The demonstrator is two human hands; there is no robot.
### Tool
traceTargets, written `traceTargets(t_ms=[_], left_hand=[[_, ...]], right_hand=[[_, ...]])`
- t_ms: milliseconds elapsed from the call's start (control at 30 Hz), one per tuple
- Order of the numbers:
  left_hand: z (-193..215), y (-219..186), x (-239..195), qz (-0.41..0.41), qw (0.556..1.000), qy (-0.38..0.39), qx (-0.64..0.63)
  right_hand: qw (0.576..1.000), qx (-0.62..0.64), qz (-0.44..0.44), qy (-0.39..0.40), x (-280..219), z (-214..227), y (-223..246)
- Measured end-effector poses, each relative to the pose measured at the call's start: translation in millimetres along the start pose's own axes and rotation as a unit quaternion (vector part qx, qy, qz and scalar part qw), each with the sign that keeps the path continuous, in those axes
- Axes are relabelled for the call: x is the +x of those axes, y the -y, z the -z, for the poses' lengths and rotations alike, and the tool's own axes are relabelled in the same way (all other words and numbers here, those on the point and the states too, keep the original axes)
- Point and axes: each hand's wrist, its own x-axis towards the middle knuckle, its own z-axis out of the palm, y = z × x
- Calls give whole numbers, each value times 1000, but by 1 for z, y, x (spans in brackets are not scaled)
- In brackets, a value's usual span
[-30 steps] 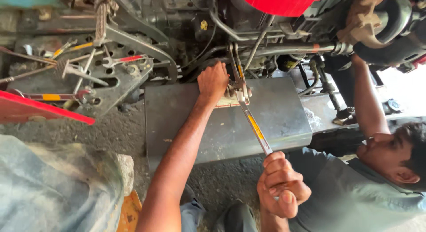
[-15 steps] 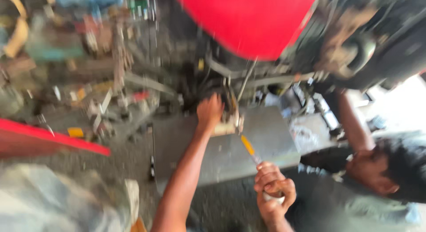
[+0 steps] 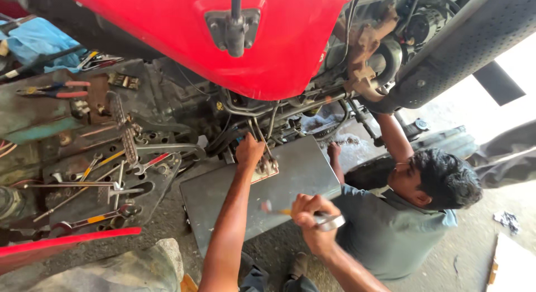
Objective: The person works underneath a red tractor, using wrenches to tighten bolts and adjust components on the engine and chassis. They coordinate with a second person who assists with holding parts and providing tools. The task involves repetitive tightening and inspection of mechanical connections.
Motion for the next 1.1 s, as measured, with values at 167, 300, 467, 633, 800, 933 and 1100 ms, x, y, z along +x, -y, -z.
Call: traceTargets(t_ms=[167,300,467,633,800,933,1100], left_hand=[[-13,40,1,18,974,119,-193],[28,50,-66,53,844,243,-476],[70,47,-166,74,827,212,-516],[75,52,-187,44,856,211,-469],[77,54,-190,13,845,222,-487],[76,55,-187,28,807,200,-555],[67,60,-188,35,794,189,-577]], right_hand=[[924,-244,-244,-166,62,29,18],[849,-480,-212,52,108,98,-80],[645,-644,-376,170,109,143,-205],[594,-682,-381,194,109,143,-246],[551,-705,-381,232,115,164,-252],[557,-705,-375,229,90,150,-267],[646,-611,-430,157,68,119,-248]])
